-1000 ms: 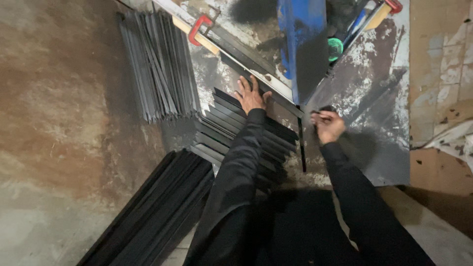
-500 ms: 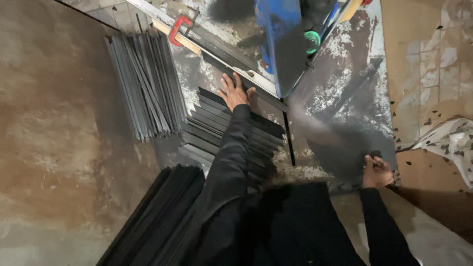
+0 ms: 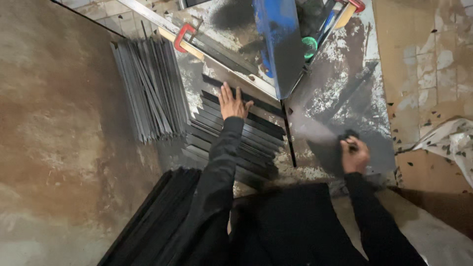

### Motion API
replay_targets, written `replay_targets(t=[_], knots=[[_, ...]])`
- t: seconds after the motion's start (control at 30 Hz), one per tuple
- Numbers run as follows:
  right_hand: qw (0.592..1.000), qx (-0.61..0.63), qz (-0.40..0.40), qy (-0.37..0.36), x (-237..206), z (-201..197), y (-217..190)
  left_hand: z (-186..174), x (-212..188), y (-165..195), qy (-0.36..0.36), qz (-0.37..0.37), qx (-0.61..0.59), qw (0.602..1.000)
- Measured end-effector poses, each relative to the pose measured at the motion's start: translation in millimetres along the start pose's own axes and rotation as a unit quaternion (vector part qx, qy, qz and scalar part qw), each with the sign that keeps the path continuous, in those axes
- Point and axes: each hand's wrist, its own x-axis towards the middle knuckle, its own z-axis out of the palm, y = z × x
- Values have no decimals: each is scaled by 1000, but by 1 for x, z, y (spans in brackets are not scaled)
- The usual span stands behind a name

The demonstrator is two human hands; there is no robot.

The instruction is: The person cuts dark moulding strips into angled corner pieces at a double mitre saw. They take long strips from piles, align each against the saw fence, operate the saw to cut mitred ends, and stack the cut corner pieces into piles on the worktable.

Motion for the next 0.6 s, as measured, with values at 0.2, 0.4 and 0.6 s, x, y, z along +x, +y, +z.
replay_targets(t=[0.2, 0.4, 0.6], knots=[[979, 118, -77, -150, 8, 48, -79, 25, -82, -28, -12, 77, -64, 995], [935, -24, -223, -273, 29, 89, -126, 17, -142, -46, 85, 60, -167, 980], [906, 274, 190, -259, 39, 70, -95, 23, -273, -121, 138, -46, -244, 959]])
